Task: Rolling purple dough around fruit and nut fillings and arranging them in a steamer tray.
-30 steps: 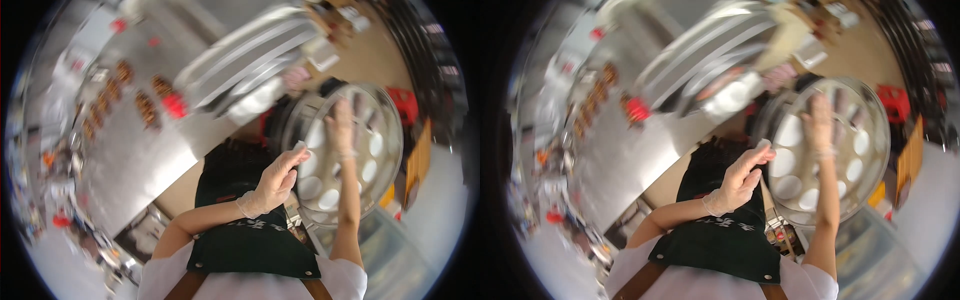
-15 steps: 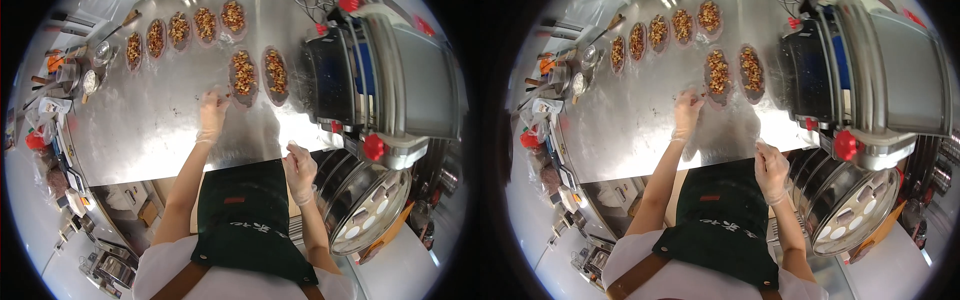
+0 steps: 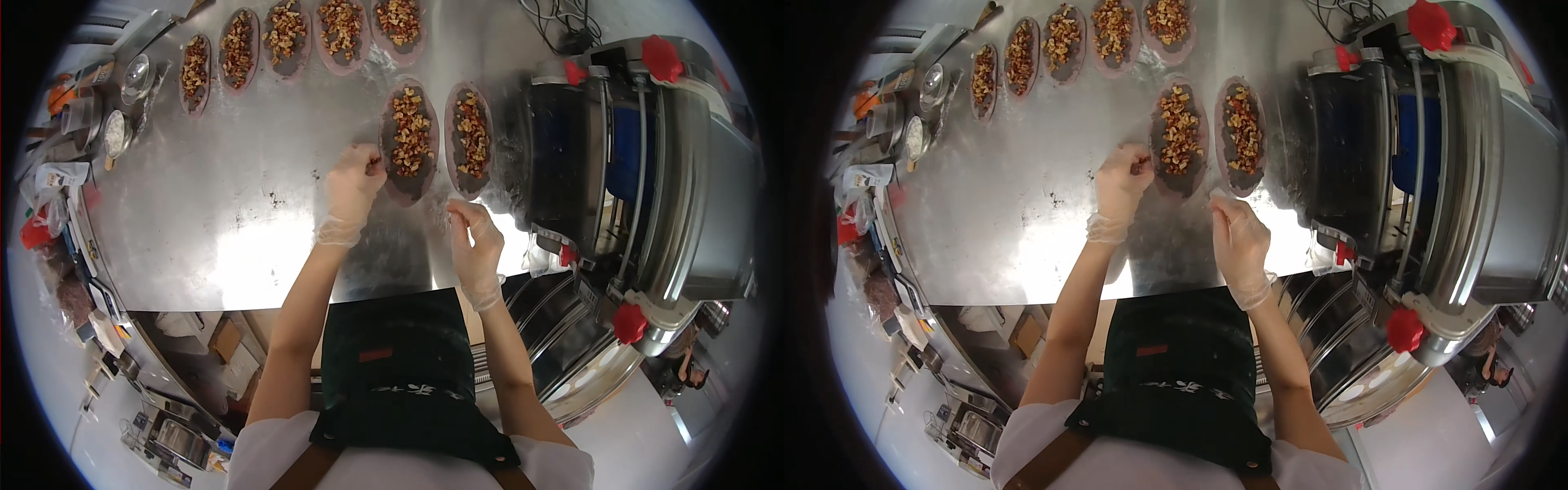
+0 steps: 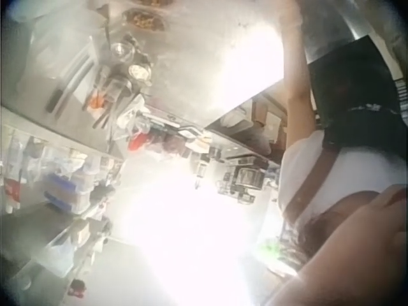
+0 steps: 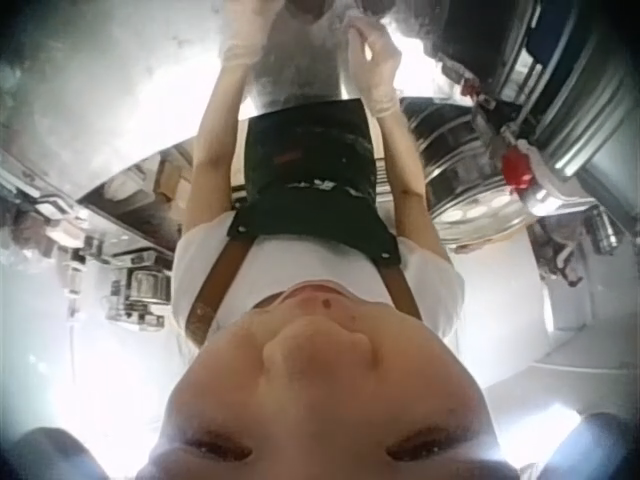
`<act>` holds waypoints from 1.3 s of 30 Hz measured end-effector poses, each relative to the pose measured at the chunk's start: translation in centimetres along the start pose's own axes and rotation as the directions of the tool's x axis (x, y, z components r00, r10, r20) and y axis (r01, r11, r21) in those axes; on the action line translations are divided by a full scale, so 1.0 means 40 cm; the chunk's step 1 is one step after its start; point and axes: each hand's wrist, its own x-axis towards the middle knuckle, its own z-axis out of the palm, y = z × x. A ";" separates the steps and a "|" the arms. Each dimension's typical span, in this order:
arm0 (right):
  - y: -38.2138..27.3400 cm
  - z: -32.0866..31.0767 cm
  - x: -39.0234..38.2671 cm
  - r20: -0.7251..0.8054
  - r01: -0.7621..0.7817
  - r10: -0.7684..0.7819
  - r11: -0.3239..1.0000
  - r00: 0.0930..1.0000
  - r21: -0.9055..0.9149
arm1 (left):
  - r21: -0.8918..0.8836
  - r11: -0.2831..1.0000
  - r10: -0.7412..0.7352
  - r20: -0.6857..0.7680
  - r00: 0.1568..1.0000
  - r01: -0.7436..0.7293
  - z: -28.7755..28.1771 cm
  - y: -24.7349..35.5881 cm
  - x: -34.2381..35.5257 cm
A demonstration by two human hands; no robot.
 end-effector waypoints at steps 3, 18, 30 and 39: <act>0.029 0.031 0.028 0.049 -0.153 0.149 0.986 0.988 0.071 | -0.228 0.971 0.048 -0.078 0.996 -0.065 0.016 0.042 0.005; 0.104 0.181 0.433 0.074 -0.045 0.049 0.997 0.996 -0.061 | -0.203 0.978 0.025 -0.104 0.994 -0.046 0.022 0.053 0.184; 0.135 0.157 0.514 0.486 -0.156 0.127 0.988 0.865 0.020 | -0.268 0.963 0.058 0.063 0.996 -0.039 0.011 0.047 0.246; 0.122 0.153 0.492 0.470 -0.102 0.040 0.989 0.882 0.108 | -0.203 0.916 0.361 0.036 0.932 -0.347 0.029 0.006 0.278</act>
